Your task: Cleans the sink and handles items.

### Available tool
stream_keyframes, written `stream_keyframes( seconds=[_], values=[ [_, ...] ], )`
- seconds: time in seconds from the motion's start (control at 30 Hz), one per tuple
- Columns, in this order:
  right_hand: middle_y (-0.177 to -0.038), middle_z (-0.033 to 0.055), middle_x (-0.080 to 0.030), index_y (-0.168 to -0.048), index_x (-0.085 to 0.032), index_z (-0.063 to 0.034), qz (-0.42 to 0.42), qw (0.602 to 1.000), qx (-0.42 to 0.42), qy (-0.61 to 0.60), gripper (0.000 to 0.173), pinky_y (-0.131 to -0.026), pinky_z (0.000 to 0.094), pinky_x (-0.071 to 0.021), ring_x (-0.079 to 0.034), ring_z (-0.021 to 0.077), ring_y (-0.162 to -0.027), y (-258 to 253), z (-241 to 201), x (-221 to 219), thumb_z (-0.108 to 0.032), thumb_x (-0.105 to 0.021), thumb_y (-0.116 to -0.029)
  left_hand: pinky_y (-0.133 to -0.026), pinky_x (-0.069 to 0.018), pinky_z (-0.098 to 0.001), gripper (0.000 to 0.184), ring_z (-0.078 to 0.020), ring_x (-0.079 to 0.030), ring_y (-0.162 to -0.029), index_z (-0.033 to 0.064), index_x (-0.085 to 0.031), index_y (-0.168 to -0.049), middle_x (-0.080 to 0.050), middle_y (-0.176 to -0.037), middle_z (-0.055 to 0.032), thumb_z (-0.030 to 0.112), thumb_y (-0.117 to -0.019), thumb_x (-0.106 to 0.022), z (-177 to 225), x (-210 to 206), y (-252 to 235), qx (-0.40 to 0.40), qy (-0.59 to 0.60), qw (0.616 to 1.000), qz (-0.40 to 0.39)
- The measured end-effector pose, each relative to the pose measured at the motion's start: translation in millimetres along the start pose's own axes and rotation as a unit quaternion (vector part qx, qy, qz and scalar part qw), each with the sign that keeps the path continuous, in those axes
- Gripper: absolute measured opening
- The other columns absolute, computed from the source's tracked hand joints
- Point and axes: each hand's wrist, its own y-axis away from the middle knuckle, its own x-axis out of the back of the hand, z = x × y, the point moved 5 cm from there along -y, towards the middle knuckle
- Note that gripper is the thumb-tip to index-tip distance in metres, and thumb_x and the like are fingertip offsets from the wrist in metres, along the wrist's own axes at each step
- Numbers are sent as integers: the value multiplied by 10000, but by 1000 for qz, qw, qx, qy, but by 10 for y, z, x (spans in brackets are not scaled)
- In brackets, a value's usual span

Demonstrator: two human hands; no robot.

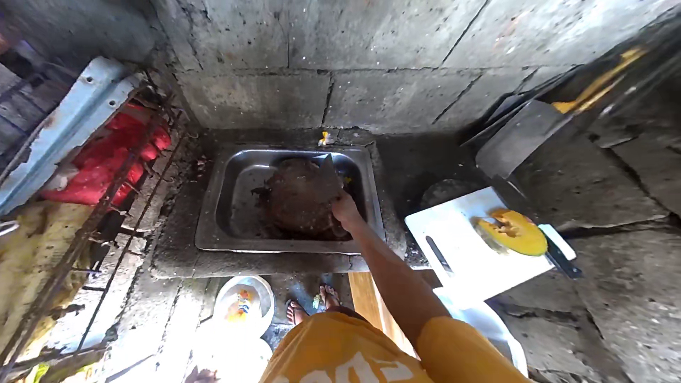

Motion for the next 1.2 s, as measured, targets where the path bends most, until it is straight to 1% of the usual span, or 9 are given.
stream_keyframes(
  seconds=[0.1,0.3,0.4,0.5,0.67,0.8,0.93,1.03,1.2],
  values=[
    [-877,96,-588,-1587,-342,-156,-49,998,15,-28,473,-525,291,-507,-557,142,-565,56,34,175,-197,-408,-1120,-557,-568,-279,448,-87,-631,-530,195,-513,-765,-603,-570,53,300,-1098,-232,12,-128,-250,-18,-42,998,-45],
    [-1239,230,-599,-1583,-331,-113,29,1000,5,-7,506,-773,432,-562,-662,277,-887,40,16,-86,-167,-440,-1093,-522,-542,-265,344,-81,-585,-508,189,-500,-806,-558,-582,57,260,-1087,-315,-36,-188,-304,7,-66,998,-24],
    [-1092,203,-635,-1512,-429,-72,-88,992,41,82,443,-712,391,-558,-644,239,-779,224,-117,-683,-217,-454,-1093,-524,-534,-263,295,-75,-563,-500,181,-495,-829,-538,-578,61,221,-1079,-343,-138,-139,-298,14,-72,997,-12],
    [-1029,155,-633,-1618,-313,-220,-189,968,76,145,511,-654,359,-533,-605,213,-698,473,-183,-1064,-277,-404,-1119,-518,-525,-254,275,-67,-549,-500,186,-483,-847,-525,-588,61,227,-1081,-345,-165,-63,-250,15,-65,998,2],
    [-1297,253,-628,-1494,-482,-54,8,992,70,105,449,-934,524,-537,-667,359,-1083,37,84,-122,-251,-476,-1090,-535,-531,-272,290,-75,-556,-507,192,-486,-829,-528,-584,65,235,-1078,-343,-182,260,-60,-7,-26,999,33],
    [-1232,251,-631,-1472,-486,-47,-45,984,59,164,422,-856,486,-555,-676,331,-963,150,18,-402,-240,-443,-1099,-531,-524,-275,258,-74,-548,-506,193,-478,-865,-524,-590,66,245,-1078,-343,-313,445,40,-4,-6,998,57],
    [-1079,172,-649,-1626,-297,-244,-177,949,127,230,512,-676,382,-540,-623,232,-719,429,-262,-1018,-320,-376,-1126,-516,-520,-259,245,-75,-539,-500,179,-469,-862,-510,-599,56,231,-1072,-356,-387,350,-75,0,11,998,61],
    [-1260,227,-649,-1572,-405,-169,-85,971,141,175,480,-815,483,-570,-690,324,-923,184,-231,-306,-259,-465,-1104,-527,-535,-258,313,-72,-563,-506,182,-485,-829,-534,-588,54,267,-1087,-329,-274,236,-77,-14,29,999,43],
    [-1012,170,-622,-1635,-250,-284,-13,981,54,184,535,-574,390,-520,-573,215,-623,-183,533,739,-315,-398,-1122,-536,-541,-267,318,-74,-569,-504,186,-485,-810,-538,-578,61,255,-1080,-332,-299,329,-2,-21,36,998,50]
  ],
)
